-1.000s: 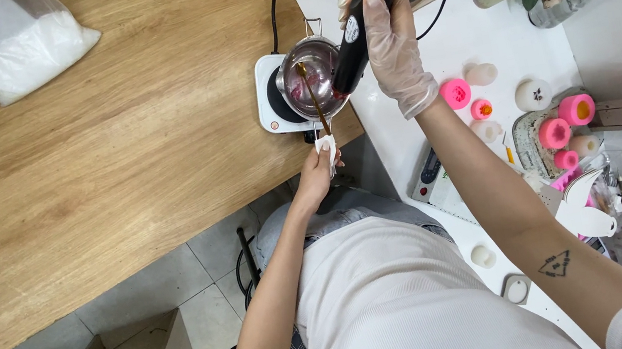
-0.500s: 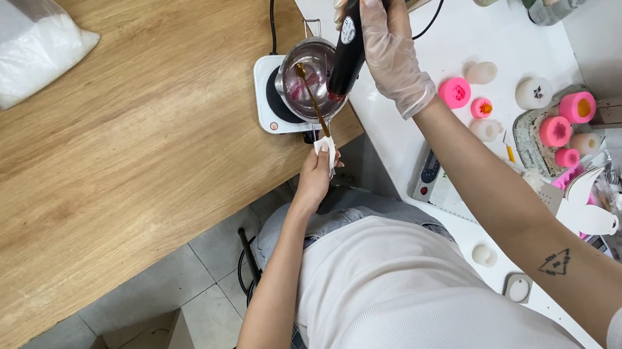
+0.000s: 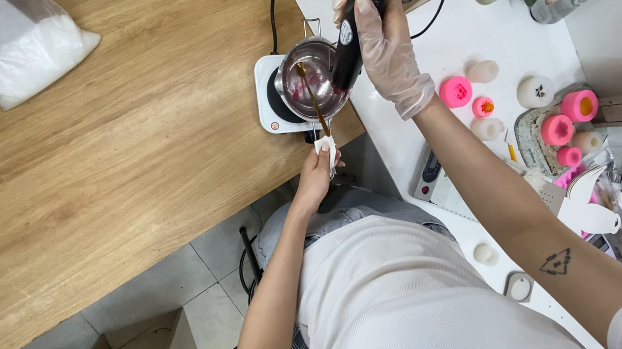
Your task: Handling candle molds and melting wax using a heat gun and electric heater on a workbench.
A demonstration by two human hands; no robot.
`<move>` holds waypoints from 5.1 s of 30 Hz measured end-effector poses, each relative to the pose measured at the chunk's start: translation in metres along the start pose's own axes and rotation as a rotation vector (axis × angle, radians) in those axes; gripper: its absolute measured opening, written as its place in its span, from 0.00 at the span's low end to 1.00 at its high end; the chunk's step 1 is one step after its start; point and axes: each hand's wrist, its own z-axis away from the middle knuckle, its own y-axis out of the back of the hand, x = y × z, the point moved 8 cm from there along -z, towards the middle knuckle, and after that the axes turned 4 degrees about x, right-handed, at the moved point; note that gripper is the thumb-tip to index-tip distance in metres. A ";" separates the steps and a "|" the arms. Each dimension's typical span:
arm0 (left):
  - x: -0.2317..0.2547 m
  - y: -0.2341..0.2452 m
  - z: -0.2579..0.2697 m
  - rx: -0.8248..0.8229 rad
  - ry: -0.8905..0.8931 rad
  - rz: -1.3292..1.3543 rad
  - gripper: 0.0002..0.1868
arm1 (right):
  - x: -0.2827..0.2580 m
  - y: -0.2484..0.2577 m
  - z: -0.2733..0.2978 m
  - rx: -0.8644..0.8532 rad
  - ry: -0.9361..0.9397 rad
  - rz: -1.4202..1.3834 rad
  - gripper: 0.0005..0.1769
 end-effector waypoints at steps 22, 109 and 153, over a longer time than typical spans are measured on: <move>0.017 -0.011 0.007 0.024 0.065 0.117 0.21 | -0.049 0.002 -0.003 -0.055 0.324 0.444 0.29; 0.077 0.076 0.027 -0.174 0.327 -0.357 0.24 | 0.048 0.072 -0.019 0.236 -0.303 0.324 0.30; 0.044 0.059 0.024 -0.142 0.228 -0.161 0.22 | -0.036 0.045 -0.019 -0.027 -0.044 0.724 0.34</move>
